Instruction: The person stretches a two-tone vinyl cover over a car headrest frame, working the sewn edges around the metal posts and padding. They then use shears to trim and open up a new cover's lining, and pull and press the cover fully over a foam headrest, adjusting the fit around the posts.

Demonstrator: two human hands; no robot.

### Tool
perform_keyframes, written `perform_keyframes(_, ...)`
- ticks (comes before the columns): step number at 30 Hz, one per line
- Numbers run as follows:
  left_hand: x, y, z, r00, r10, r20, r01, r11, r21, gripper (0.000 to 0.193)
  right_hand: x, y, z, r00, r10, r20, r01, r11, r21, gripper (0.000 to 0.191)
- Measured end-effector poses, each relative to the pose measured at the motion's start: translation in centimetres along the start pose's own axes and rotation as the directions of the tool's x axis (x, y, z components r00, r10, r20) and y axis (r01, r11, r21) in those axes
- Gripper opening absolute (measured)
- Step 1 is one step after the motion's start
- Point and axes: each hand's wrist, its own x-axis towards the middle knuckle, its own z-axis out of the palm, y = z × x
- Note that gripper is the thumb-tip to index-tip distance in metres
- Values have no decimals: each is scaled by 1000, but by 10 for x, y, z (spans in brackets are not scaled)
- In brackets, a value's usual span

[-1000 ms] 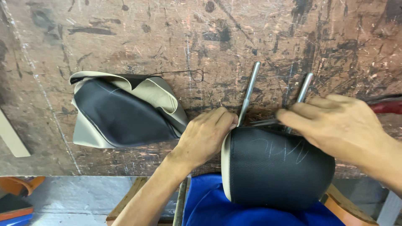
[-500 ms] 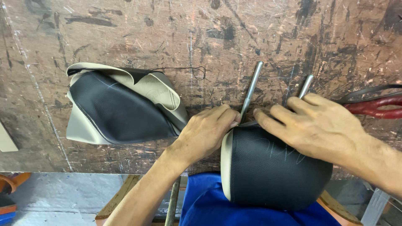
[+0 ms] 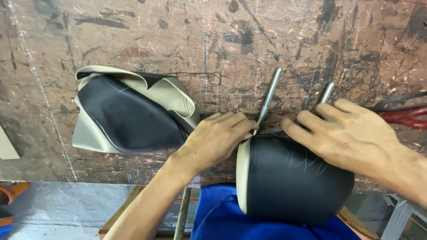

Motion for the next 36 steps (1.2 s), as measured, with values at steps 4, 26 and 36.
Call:
perform_keyframes(4,3,-1,-4,999,37,29,-39,998,55,23,-2,-1,3,1000,5,-5,-4,1000,11,53)
perform_keyframes(26,9,6,-5,987,125,104,-150,948,280,14,23,-15,-7,994,-41,-100,50,994,93,52)
perform_keyframes(36,-1,-9,0,989,-145,26,145,989,20,16,0,2,30,986,55,157,-70,994,90,60)
